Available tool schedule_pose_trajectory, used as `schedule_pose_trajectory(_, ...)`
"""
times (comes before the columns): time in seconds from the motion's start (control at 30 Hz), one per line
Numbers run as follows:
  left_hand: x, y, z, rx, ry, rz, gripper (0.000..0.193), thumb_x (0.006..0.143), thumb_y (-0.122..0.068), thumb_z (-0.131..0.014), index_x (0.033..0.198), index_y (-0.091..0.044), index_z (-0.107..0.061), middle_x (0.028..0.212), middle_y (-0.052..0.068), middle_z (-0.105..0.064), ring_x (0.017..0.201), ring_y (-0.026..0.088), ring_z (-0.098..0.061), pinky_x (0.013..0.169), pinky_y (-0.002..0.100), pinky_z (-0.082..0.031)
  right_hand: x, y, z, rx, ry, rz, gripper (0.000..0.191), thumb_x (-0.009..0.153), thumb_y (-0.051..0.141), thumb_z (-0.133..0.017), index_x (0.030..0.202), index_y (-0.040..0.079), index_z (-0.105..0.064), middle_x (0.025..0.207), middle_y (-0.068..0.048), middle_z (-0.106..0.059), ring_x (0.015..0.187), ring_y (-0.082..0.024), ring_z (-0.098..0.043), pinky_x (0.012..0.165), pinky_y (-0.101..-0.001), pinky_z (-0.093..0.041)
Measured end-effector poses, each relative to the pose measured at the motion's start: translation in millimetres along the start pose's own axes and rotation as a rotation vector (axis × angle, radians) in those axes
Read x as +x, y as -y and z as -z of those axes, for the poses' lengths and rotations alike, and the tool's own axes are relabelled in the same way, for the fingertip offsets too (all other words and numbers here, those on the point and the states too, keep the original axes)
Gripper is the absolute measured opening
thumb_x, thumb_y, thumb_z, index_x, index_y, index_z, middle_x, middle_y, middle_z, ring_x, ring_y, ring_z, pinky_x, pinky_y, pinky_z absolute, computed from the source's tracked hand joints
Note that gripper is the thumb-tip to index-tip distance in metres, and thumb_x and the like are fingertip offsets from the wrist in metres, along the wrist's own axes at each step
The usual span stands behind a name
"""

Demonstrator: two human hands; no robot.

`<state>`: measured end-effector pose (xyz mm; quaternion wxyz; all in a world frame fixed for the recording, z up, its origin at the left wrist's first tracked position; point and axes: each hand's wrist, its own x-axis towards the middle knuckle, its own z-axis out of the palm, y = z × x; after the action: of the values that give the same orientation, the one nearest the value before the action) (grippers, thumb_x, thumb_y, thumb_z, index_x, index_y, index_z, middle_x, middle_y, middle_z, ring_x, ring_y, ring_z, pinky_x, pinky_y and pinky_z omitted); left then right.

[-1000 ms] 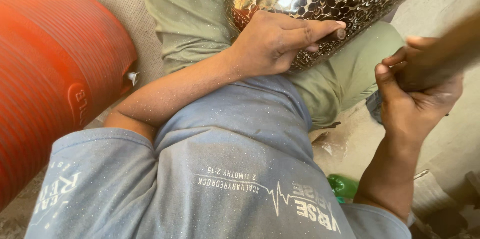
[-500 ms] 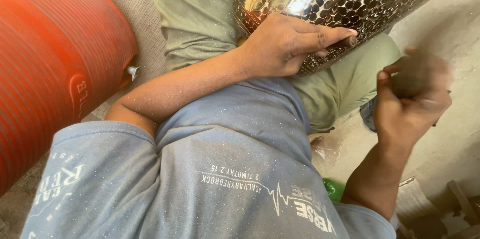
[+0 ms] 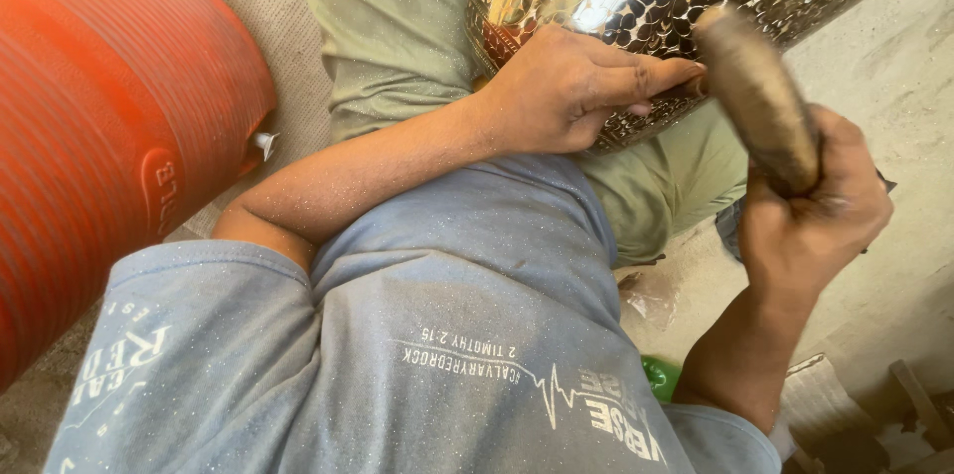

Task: The person is sitting on the floor and using a hammer and chisel to engrave a decorative pattern onto a large brass vase. They repeatedly strike the chisel with the hammer to create small indentations in the metal surface.

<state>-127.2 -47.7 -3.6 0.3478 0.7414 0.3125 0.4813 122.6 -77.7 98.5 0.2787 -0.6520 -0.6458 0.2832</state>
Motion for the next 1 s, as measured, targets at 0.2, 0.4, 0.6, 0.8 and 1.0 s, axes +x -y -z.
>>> schedule_pose_trajectory(0.2, 1.0, -1.1, -0.4, 0.019, 0.027, 0.020, 0.056, 0.098, -0.008, -0.077, 0.147, -0.026, -0.057, 0.111, -0.004, -0.076, 0.090, 0.017, -0.075, 0.071, 0.032, -0.057, -5.0, -3.2, -1.2, -0.008, -0.015, 0.174, 0.054, 0.084, -0.026, -0.073, 0.127, 0.002, -0.058, 0.110, -0.012, -0.069, 0.098, -0.021, -0.068, 0.086, -0.0319, -0.058)
schedule_pose_trajectory(0.4, 2.3, -2.4, -1.5, -0.008, 0.033, 0.006, 0.054, 0.099, -0.008, -0.077, 0.146, -0.025, -0.057, 0.114, -0.002, -0.076, 0.092, 0.017, -0.075, 0.074, 0.032, -0.058, -5.0, -12.9, -1.1, -0.050, -0.014, 0.283, 0.058, 0.095, -0.028, -0.076, 0.138, 0.005, -0.055, 0.116, -0.012, -0.071, 0.097, -0.020, -0.071, 0.081, -0.0322, -0.059)
schedule_pose_trajectory(0.6, 10.0, -3.3, -10.7, 0.026, 0.032, -0.020, 0.046, 0.095, -0.006, -0.077, 0.137, -0.018, -0.061, 0.104, 0.003, -0.077, 0.085, 0.019, -0.074, 0.070, 0.032, -0.058, 0.4, -0.7, 8.4, -0.192, 0.020, 0.227, 0.048, 0.088, -0.017, -0.081, 0.124, 0.008, -0.061, 0.105, -0.009, -0.071, 0.090, -0.019, -0.067, 0.075, -0.0374, -0.049)
schedule_pose_trajectory(0.8, 12.9, -1.2, -21.6, -0.022, 0.079, 0.009, 0.049, 0.094, 0.007, -0.067, 0.137, -0.014, -0.063, 0.106, 0.002, -0.078, 0.094, 0.015, -0.078, 0.076, 0.028, -0.061, 2.1, 2.3, 17.9, -0.154, -0.015, 0.184, 0.040, 0.083, -0.015, -0.075, 0.115, 0.007, -0.066, 0.102, -0.006, -0.071, 0.087, -0.018, -0.066, 0.076, -0.0374, -0.043)
schedule_pose_trajectory(1.0, 14.6, -2.4, -29.9, 0.011, 0.092, -0.018, 0.052, 0.092, 0.009, -0.068, 0.138, -0.014, -0.061, 0.108, 0.004, -0.076, 0.092, 0.017, -0.077, 0.080, 0.029, -0.061, -16.0, -22.3, 29.1, -0.367, -0.041, 0.167, 0.031, 0.081, -0.009, -0.074, 0.108, 0.005, -0.068, 0.094, -0.006, -0.076, 0.088, -0.014, -0.068, 0.074, -0.0374, -0.048)
